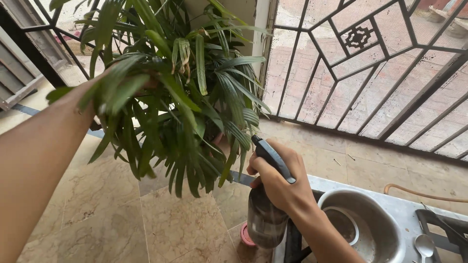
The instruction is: The person waters a potted plant by spraying water onto its leaves using a spray bottle while touching and parting the foliage by hand.
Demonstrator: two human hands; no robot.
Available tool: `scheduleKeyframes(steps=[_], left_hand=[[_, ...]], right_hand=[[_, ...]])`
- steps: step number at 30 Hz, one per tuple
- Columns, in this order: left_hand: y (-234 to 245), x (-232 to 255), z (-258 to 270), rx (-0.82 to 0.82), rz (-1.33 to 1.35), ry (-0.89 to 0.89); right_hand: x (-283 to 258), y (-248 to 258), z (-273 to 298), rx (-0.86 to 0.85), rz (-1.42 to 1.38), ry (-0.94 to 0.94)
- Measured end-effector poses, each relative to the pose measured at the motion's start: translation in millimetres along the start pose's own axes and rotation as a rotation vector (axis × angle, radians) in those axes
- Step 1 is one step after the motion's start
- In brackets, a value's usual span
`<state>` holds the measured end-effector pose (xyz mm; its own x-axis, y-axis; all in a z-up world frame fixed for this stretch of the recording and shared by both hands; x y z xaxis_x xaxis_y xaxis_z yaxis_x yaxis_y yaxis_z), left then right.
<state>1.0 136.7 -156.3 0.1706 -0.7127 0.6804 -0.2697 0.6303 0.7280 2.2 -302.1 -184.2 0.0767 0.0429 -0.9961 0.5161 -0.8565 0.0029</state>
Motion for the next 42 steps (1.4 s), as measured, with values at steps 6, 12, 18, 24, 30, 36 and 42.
scheduleKeyframes(steps=[6, 12, 18, 24, 30, 36, 42], left_hand=[[-6.5, 45.8, 52.8, -0.060, 0.077, -0.351], [-29.9, 47.2, 49.5, 0.060, -0.077, -0.095], [-81.6, 62.9, 67.7, 0.371, -0.212, -0.178], [-154.6, 19.7, 73.7, -0.059, -0.541, 0.130], [-226.6, -16.5, 59.4, -0.074, -0.326, -0.502], [-245.1, 25.1, 26.4, 0.062, -0.043, -0.317], [-198.2, 11.8, -61.1, 0.035, -0.263, -0.470]], right_hand=[[-4.6, -5.1, 10.4, -0.013, -0.024, 0.099], [2.5, -5.3, 15.0, -0.004, -0.044, 0.074], [10.0, -5.1, 12.4, -0.066, -0.023, 0.133], [16.7, -1.9, -5.9, -0.047, -0.023, 0.093], [34.5, 5.2, -19.6, -0.098, -0.026, 0.179], [57.8, -1.0, -30.5, -0.305, 0.042, 0.204], [88.4, -33.2, -62.4, -0.291, 0.123, 0.216]])
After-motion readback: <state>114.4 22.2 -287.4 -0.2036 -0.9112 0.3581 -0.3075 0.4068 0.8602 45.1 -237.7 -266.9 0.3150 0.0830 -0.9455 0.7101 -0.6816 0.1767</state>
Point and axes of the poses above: each hand's wrist, its own z-axis away from the middle knuckle, its own y-axis out of the back of the hand, x = y × z, the point moved 2 cm from there along -z, towards the middle knuckle, and after that the axes turned 14 degrees about -z, right-handed, at the moved point
